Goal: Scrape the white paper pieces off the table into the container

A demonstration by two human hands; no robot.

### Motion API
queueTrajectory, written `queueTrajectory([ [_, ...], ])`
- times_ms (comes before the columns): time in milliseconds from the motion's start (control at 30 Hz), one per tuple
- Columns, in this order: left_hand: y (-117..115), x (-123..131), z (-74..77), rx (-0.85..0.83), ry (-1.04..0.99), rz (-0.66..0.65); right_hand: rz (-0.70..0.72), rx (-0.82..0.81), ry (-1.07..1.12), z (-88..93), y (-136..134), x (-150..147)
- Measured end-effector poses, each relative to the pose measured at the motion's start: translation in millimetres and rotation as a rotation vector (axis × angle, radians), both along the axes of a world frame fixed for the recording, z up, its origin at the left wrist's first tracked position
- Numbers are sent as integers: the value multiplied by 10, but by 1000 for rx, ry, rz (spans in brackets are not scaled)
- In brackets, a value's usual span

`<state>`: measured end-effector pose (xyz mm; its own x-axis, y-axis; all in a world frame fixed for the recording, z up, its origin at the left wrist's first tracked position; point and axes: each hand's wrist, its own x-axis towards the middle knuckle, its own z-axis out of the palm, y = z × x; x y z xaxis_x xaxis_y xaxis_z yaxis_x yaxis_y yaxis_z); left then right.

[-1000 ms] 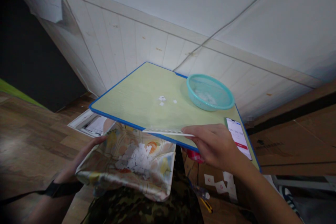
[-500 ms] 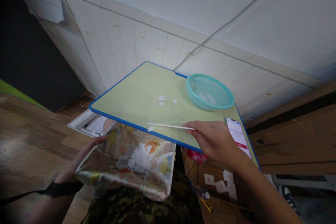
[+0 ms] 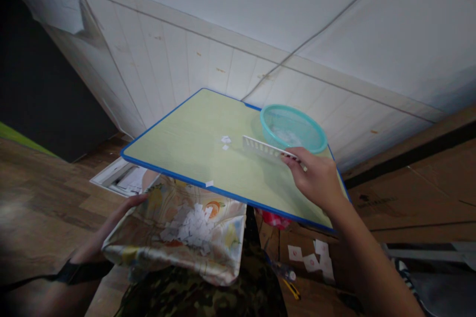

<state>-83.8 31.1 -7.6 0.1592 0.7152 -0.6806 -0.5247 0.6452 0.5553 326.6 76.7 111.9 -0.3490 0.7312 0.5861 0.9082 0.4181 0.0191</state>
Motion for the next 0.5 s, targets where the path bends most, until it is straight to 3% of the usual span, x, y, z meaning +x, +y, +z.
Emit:
queueTrajectory([
  [133, 6, 9, 22, -16, -37, -4, -46, -41, 36, -22, 194, -87],
  [233, -4, 25, 70, -17, 83, 62, -59, -90, -2, -30, 266, -111],
  [300, -10, 32, 95, -35, 94, 82, -77, -109, -27, -16, 268, -97],
  [500, -3, 33, 110, -76, -68, -16, -165, -118, -99, 77, 113, 32],
])
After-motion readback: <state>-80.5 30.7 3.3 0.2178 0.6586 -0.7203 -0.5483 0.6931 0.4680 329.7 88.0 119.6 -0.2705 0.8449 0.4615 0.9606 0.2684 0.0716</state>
